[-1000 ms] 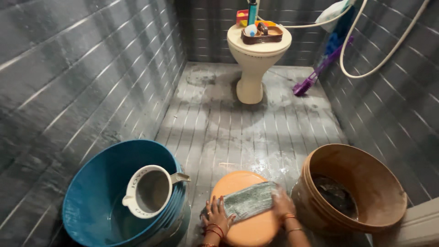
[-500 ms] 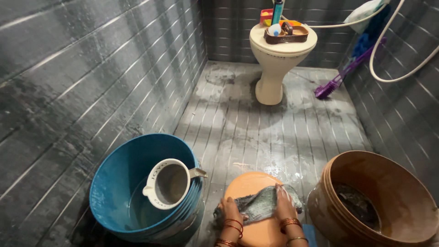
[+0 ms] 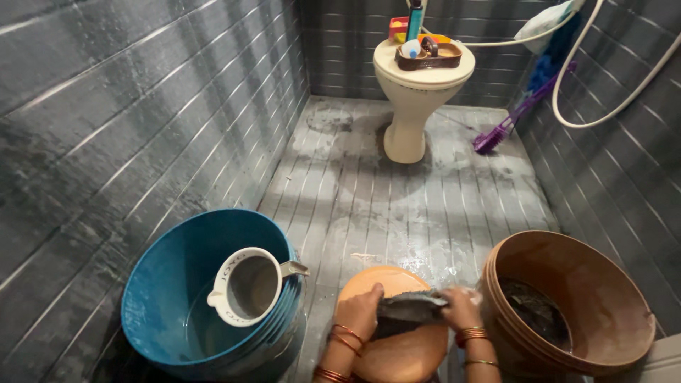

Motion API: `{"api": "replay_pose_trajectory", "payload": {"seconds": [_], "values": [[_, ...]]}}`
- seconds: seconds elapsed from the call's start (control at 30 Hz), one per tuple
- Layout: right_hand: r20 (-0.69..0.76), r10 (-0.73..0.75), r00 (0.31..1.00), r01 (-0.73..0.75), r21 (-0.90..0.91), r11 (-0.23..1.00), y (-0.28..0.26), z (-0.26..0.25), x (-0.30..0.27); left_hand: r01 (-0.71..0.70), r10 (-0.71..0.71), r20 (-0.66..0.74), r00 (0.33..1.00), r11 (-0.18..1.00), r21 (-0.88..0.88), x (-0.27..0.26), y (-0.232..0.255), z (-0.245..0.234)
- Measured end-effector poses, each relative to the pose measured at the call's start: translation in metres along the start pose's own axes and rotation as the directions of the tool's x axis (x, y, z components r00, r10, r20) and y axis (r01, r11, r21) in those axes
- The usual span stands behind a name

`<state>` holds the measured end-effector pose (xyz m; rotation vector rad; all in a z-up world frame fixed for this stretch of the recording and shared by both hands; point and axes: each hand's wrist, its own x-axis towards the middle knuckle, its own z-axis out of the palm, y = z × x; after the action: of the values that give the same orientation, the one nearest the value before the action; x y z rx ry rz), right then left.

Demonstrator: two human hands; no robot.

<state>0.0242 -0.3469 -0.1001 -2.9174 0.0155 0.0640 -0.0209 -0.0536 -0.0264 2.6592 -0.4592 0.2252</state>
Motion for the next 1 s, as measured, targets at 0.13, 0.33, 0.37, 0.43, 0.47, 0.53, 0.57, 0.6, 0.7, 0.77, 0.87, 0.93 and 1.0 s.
{"api": "replay_pose_trajectory", "payload": {"seconds": [0.13,0.33,0.37,0.43,0.47,0.53,0.57,0.6,0.7,0.77,0.87,0.93,1.0], "values": [[-0.331,0.058,0.942,-0.006,0.155,0.988,-0.009,-0.072,-0.017,-0.045,0.027,-0.184,0.982,0.995,-0.092,0.005,-0.011,-0.029],[-0.643,0.172,0.746,0.018,0.277,0.961,-0.068,-0.131,-0.017,-0.049,0.032,-0.478,0.878,0.998,-0.024,0.02,0.003,-0.081],[-0.744,0.118,0.657,0.203,0.326,0.924,-0.069,-0.138,-0.014,-0.178,0.142,-0.585,0.799,0.984,-0.004,0.017,0.008,-0.092],[-0.829,0.089,0.552,0.38,0.345,0.858,-0.066,-0.143,-0.014,-0.299,0.239,-0.675,0.698,0.954,0.029,0.013,0.015,-0.108],[-0.791,0.161,0.591,0.352,0.432,0.83,-0.063,-0.14,-0.016,-0.321,0.264,-0.66,0.703,0.946,0.036,0.011,0.016,-0.111],[-0.751,0.228,0.62,0.323,0.508,0.798,-0.046,-0.127,-0.013,-0.35,0.291,-0.652,0.701,0.936,0.041,0.013,0.014,-0.102],[-0.693,0.197,0.694,0.259,0.495,0.83,-0.032,-0.114,-0.012,-0.201,0.188,-0.453,0.871,0.979,0.021,0.012,0.008,-0.09],[-0.626,0.17,0.761,0.196,0.472,0.859,-0.016,-0.098,-0.011,-0.046,0.053,-0.228,0.972,0.998,0.039,0.012,0.001,-0.073],[-0.267,0.066,0.961,-0.006,0.221,0.975,0.004,-0.046,-0.005,0.02,-0.044,0.128,0.991,0.983,0.182,0.013,-0.018,0.0],[0.039,0.142,0.989,-0.145,0.11,0.983,-0.004,-0.032,-0.016,0.019,-0.074,0.315,0.946,0.984,0.175,-0.002,-0.023,0.032],[0.229,0.232,0.945,-0.242,0.019,0.97,-0.017,-0.028,-0.021,0.12,-0.153,0.521,0.84,0.988,0.096,-0.01,-0.029,0.046],[0.29,0.322,0.901,-0.309,-0.09,0.947,-0.04,-0.023,-0.034,0.218,-0.188,0.641,0.744,0.975,0.032,-0.021,-0.031,0.056],[0.163,0.31,0.937,-0.261,-0.269,0.927,-0.077,-0.029,-0.033,0.34,-0.289,0.482,0.827,0.94,-0.019,-0.015,-0.033,0.065]]}}
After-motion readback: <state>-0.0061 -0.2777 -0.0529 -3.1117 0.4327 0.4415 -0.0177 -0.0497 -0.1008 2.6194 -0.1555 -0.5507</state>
